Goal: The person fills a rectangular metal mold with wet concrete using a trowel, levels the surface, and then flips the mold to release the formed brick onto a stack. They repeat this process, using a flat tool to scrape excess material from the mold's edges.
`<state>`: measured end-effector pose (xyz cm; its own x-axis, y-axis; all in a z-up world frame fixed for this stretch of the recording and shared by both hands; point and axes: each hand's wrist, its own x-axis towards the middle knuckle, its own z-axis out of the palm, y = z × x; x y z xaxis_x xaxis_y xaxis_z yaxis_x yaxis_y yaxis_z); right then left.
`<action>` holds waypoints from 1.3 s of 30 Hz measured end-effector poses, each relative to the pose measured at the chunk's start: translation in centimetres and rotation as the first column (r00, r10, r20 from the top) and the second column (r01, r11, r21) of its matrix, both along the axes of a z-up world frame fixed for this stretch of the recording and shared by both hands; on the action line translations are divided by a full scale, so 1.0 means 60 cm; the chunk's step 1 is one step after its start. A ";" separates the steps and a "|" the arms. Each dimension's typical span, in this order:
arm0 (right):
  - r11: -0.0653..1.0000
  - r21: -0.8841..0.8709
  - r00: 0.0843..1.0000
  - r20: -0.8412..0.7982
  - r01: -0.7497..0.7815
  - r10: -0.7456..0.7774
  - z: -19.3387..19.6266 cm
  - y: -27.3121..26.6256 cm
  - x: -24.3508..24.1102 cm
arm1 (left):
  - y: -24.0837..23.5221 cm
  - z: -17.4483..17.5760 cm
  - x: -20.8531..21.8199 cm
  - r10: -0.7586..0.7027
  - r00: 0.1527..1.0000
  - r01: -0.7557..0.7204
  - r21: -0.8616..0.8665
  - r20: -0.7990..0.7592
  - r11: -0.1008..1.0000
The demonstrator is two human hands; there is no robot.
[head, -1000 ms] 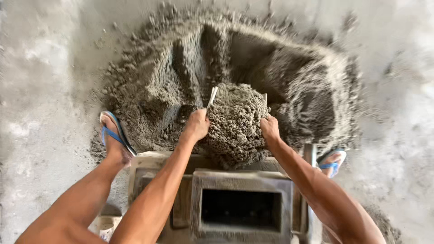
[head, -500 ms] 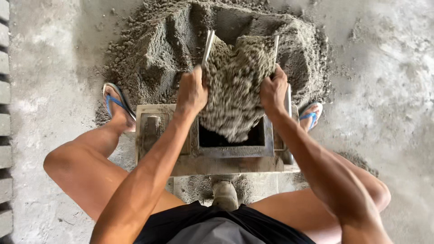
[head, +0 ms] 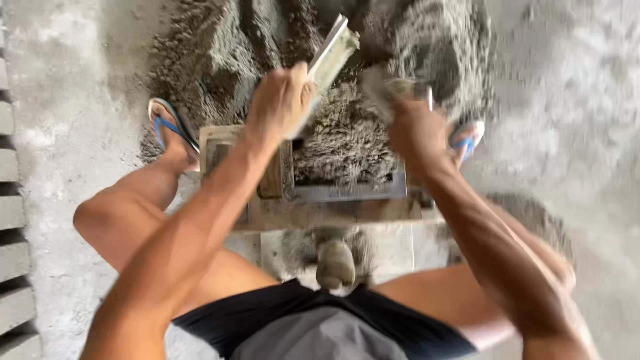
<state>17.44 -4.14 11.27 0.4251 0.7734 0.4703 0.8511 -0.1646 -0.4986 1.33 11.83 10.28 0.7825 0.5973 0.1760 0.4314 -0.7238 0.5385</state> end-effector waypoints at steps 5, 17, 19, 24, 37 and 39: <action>0.834 -0.521 0.949 0.130 -0.181 0.287 0.030 -0.064 -0.004 | -0.003 0.034 0.019 -0.277 0.829 0.117 -0.335 -0.485 0.935; 0.609 -0.703 0.917 -0.163 -0.368 0.365 0.071 -0.064 0.035 | -0.009 0.097 -0.023 -0.425 0.754 0.293 -0.322 -0.501 0.900; 0.668 -0.694 0.961 -0.153 -0.269 0.228 0.058 -0.031 0.109 | 0.070 0.018 0.017 -0.302 0.841 0.194 -0.271 -0.449 0.943; 0.675 -0.714 0.969 -0.248 -0.183 0.001 -0.049 0.115 0.185 | 0.180 -0.179 0.095 -0.105 0.889 -0.028 -0.281 -0.445 0.959; 0.275 -0.837 0.880 -0.466 -0.473 0.094 -0.164 0.246 0.161 | 0.212 -0.238 0.056 0.047 0.883 -0.281 -0.445 -0.467 0.850; 0.289 -0.819 0.864 -0.500 -0.495 0.063 -0.119 0.233 0.177 | 0.203 -0.218 0.051 0.075 0.892 -0.280 -0.416 -0.445 0.866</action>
